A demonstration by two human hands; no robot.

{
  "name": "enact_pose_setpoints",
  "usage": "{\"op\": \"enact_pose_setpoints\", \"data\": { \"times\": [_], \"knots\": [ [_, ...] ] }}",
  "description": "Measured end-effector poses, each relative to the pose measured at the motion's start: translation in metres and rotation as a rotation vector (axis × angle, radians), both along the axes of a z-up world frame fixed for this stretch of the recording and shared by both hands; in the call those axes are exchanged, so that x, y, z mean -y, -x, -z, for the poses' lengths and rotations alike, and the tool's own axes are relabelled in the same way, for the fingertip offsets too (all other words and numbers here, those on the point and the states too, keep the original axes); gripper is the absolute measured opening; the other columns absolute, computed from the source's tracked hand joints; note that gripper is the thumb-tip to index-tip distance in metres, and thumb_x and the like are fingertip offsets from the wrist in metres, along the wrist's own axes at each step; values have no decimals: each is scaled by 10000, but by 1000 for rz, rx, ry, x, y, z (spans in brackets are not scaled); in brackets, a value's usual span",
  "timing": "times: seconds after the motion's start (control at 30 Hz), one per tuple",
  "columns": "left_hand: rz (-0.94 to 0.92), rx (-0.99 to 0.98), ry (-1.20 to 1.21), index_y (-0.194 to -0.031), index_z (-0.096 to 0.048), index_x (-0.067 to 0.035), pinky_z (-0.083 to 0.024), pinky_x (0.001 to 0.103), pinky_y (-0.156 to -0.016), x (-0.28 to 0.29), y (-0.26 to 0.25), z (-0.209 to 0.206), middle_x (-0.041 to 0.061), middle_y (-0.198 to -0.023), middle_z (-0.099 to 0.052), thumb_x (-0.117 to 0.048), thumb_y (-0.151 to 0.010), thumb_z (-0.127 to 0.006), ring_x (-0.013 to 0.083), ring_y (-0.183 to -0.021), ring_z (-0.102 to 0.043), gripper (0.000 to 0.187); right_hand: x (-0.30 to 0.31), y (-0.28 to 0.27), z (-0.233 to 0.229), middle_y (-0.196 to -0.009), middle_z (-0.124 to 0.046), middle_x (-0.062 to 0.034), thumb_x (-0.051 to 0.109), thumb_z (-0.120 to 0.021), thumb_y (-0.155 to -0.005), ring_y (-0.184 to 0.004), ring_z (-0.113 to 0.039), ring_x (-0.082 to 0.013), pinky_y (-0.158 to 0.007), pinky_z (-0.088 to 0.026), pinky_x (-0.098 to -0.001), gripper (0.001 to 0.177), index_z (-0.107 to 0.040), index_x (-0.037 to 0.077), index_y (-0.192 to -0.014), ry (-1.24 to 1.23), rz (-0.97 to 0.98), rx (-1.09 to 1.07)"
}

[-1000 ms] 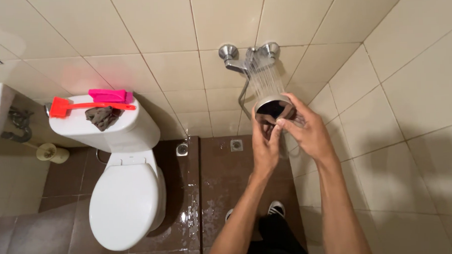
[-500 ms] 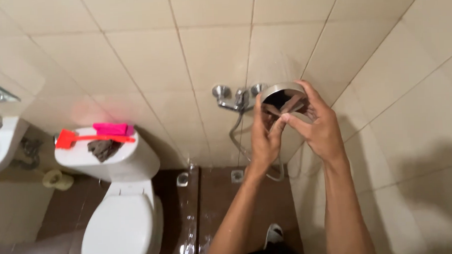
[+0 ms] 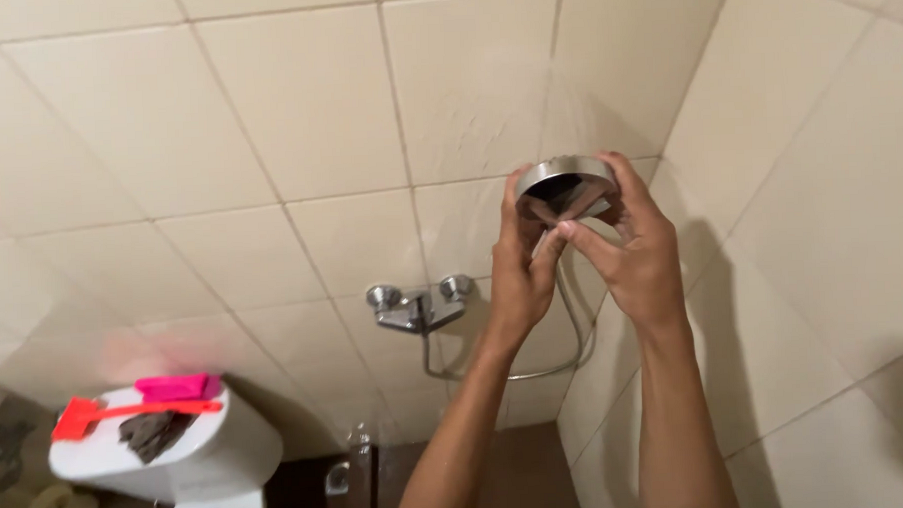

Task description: The recorder turns on the shower faucet, holds the shower head, and adjusts its spray settings to test the water flow.

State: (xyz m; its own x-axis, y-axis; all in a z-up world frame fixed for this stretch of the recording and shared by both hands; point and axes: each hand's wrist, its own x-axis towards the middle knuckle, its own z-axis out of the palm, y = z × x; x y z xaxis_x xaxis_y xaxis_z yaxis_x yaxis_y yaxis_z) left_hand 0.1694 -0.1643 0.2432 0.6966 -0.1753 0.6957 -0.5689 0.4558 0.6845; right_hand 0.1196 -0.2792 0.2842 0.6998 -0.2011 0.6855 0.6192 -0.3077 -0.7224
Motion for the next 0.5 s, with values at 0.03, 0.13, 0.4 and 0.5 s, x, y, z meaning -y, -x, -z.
{"op": "enact_pose_setpoints", "data": {
  "times": [0.03,0.13,0.4,0.5],
  "knots": [
    [11,12,0,-1635,-192,-48,-506,378,-1106,8,-3,-3,156,-1392,-597,-39,-1061,-573,226,-1304,-600,689,7,2,-2,-1278,-628,-71,-36,-774,-879,-1171,-637,-155,-1080,-525,-332,715,-452,5,-1515,0,11,12],
    [5,126,-115,-1651,-234,-52,-493,397,-1156,33,-11,-13,192,-1275,-667,-34,-1067,-620,246,-1255,-642,701,28,7,-7,-1265,-635,-83,-42,-749,-914,-1163,-635,-161,-1048,-531,-324,693,-432,-26,-1531,-63,56,73],
    [107,180,-216,-1608,-266,-58,-496,392,-1124,86,-23,-23,183,-1300,-688,-35,-1037,-627,242,-1256,-661,676,73,7,-3,-1214,-654,-86,-17,-737,-896,-1109,-651,-155,-995,-540,-306,690,-431,-24,-1514,-152,213,96],
    [73,186,-202,-1601,-285,-49,-493,402,-1120,91,-30,-21,188,-1308,-674,-22,-1044,-628,257,-1247,-655,655,84,-6,2,-1230,-632,-96,0,-763,-883,-1140,-634,-163,-1008,-542,-315,724,-426,-13,-1523,-123,203,125]
  ]
}}
